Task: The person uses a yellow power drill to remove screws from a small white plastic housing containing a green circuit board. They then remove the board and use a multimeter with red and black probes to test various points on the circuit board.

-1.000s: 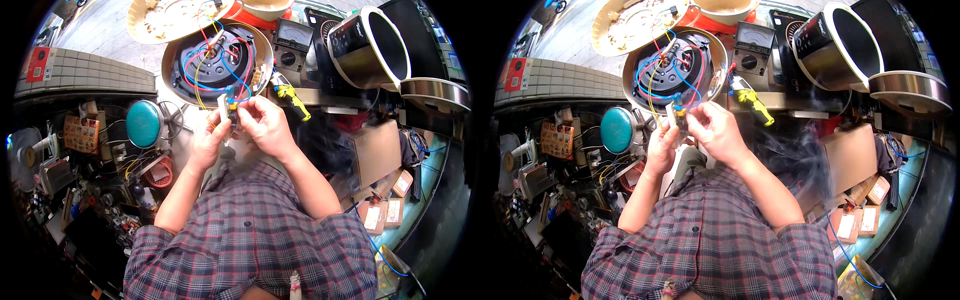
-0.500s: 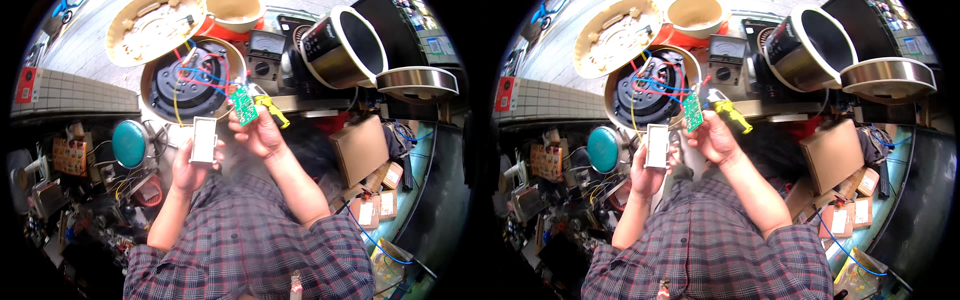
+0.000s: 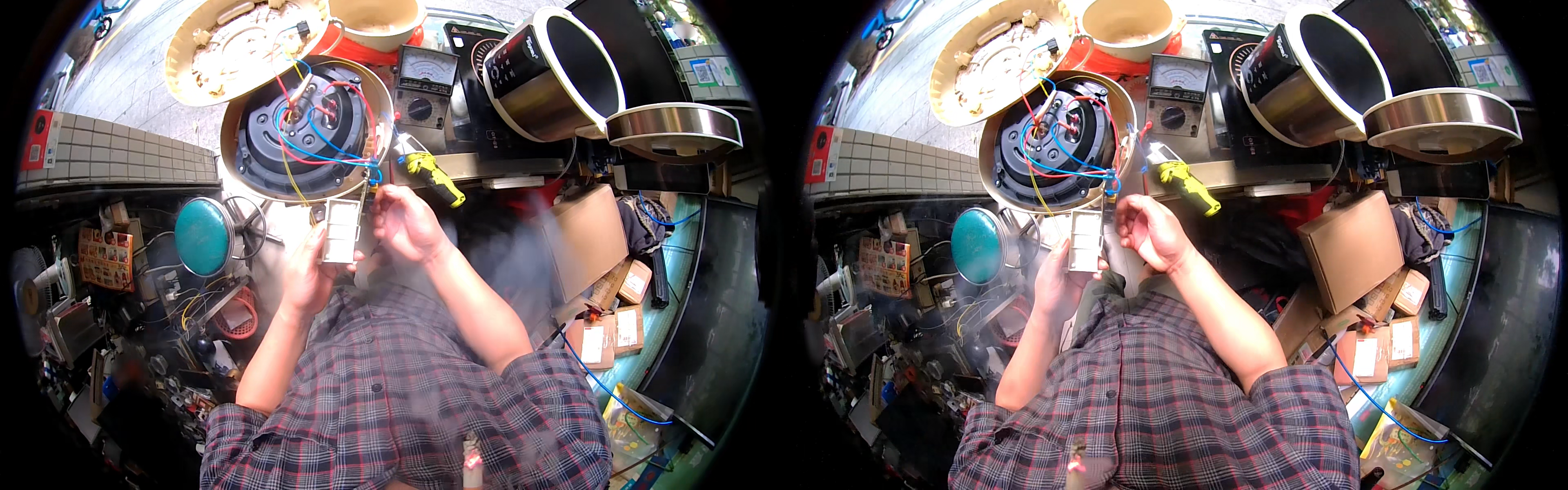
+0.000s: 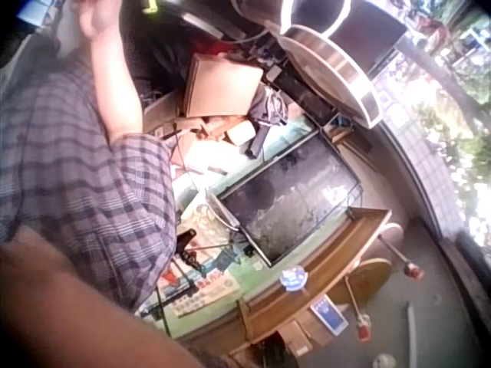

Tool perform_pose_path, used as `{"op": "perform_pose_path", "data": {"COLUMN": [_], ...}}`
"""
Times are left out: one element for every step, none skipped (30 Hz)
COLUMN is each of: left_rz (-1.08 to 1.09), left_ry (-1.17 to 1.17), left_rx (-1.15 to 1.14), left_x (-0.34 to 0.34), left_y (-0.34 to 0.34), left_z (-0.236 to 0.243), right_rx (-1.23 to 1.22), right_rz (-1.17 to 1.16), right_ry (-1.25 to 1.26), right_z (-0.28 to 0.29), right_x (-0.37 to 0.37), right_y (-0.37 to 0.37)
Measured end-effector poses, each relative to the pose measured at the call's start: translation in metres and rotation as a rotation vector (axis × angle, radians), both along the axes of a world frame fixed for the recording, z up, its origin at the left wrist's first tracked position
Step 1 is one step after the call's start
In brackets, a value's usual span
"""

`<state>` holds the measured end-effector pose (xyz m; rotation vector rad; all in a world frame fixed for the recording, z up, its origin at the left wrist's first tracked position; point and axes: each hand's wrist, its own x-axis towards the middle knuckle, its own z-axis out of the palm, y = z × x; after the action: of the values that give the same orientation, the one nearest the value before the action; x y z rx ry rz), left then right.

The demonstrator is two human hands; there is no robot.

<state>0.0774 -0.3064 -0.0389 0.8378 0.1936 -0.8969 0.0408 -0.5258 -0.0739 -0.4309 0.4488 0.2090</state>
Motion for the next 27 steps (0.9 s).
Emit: {"op": "perform_pose_path", "data": {"left_rz": [0.002, 0.003, 0.004, 0.003, 0.016, 0.028, 0.037, 0.005, -0.006, -0.012, -0.015, -0.016, -0.015, -0.034, -0.043, -0.054, -0.123, -0.183, -0.181, -0.180, -0.119, -0.055, -0.036, -0.069, -0.132, -0.149, -0.236], "left_ry": [0.011, 0.002, -0.007, -0.018, -0.008, 0.002, -0.001, -0.048, -0.108, -0.169, -0.186, -0.204, -0.220, -0.291, -0.314, -0.338, -0.351, -0.350, -0.449, -0.546, -0.707, -0.866, -0.907, -0.964, -1.081, -1.109, -1.057], "left_rx": [0.005, 0.027, 0.048, 0.064, 0.093, 0.121, 0.156, 0.176, 0.198, 0.227, 0.257, 0.288, 0.318, 0.371, 0.359, 0.346, 0.335, 0.329, 0.419, 0.505, 0.576, 0.647, 0.524, 0.398, 0.193, -0.173, -0.461], "left_x": [-0.002, -0.003, -0.005, -0.006, -0.007, -0.011, -0.015, -0.016, -0.018, -0.020, -0.024, -0.027, -0.032, -0.036, -0.043, -0.047, -0.045, -0.045, -0.046, -0.045, -0.044, -0.043, -0.038, -0.035, -0.027, -0.025, -0.021], "left_y": [0.003, 0.005, 0.007, 0.008, 0.009, 0.012, 0.016, 0.020, 0.019, 0.020, 0.021, 0.022, 0.024, 0.024, 0.023, 0.015, 0.008, 0.014, 0.014, 0.013, 0.014, 0.016, 0.016, 0.009, 0.005, -0.003, -0.011], "left_z": [-0.005, -0.008, -0.009, -0.010, -0.011, -0.010, -0.009, -0.010, -0.010, -0.008, -0.009, -0.010, -0.012, -0.014, -0.015, -0.007, 0.012, 0.009, 0.011, 0.013, 0.016, 0.021, 0.037, 0.065, 0.094, 0.109, 0.126], "right_rx": [-0.142, -0.270, -0.350, -0.435, -0.495, -0.556, -0.617, -0.630, -0.600, -0.563, -0.649, -0.735, -0.964, -1.085, -1.100, -1.116, -1.098, -1.078, -1.058, -1.095, -1.145, -1.154, -1.202, -1.339, -1.423, -1.507, -1.501], "right_rz": [0.010, 0.023, 0.053, 0.081, 0.128, 0.175, 0.212, 0.245, 0.258, 0.272, 0.283, 0.294, 0.306, 0.276, 0.241, 0.204, 0.277, 0.349, 0.420, 0.460, 0.456, 0.376, 0.312, 0.196, 0.244, 0.218, 0.156], "right_ry": [0.019, 0.080, 0.094, 0.105, 0.079, 0.053, -0.007, -0.006, -0.007, -0.010, -0.040, -0.070, -0.129, -0.214, -0.240, -0.265, -0.195, -0.125, -0.055, -0.024, 0.013, 0.063, 0.053, 0.020, 0.106, 0.087, 0.133], "right_z": [0.001, 0.004, 0.008, 0.012, 0.015, 0.017, 0.015, 0.016, 0.018, 0.021, 0.023, 0.025, 0.028, 0.035, 0.029, 0.022, 0.030, 0.042, 0.054, 0.061, 0.066, 0.070, 0.073, 0.057, 0.054, 0.056, 0.046], "right_x": [-0.008, -0.017, -0.025, -0.033, -0.039, -0.046, -0.052, -0.057, -0.060, -0.061, -0.061, -0.061, -0.064, -0.065, -0.070, -0.075, -0.075, -0.079, -0.084, -0.089, -0.089, -0.088, -0.083, -0.080, -0.068, -0.052, -0.042], "right_y": [0.004, 0.009, 0.017, 0.024, 0.030, 0.037, 0.046, 0.054, 0.060, 0.066, 0.070, 0.072, 0.071, 0.069, 0.068, 0.067, 0.060, 0.048, 0.034, 0.018, 0.001, -0.016, -0.036, -0.057, -0.078, -0.094, -0.110]}}
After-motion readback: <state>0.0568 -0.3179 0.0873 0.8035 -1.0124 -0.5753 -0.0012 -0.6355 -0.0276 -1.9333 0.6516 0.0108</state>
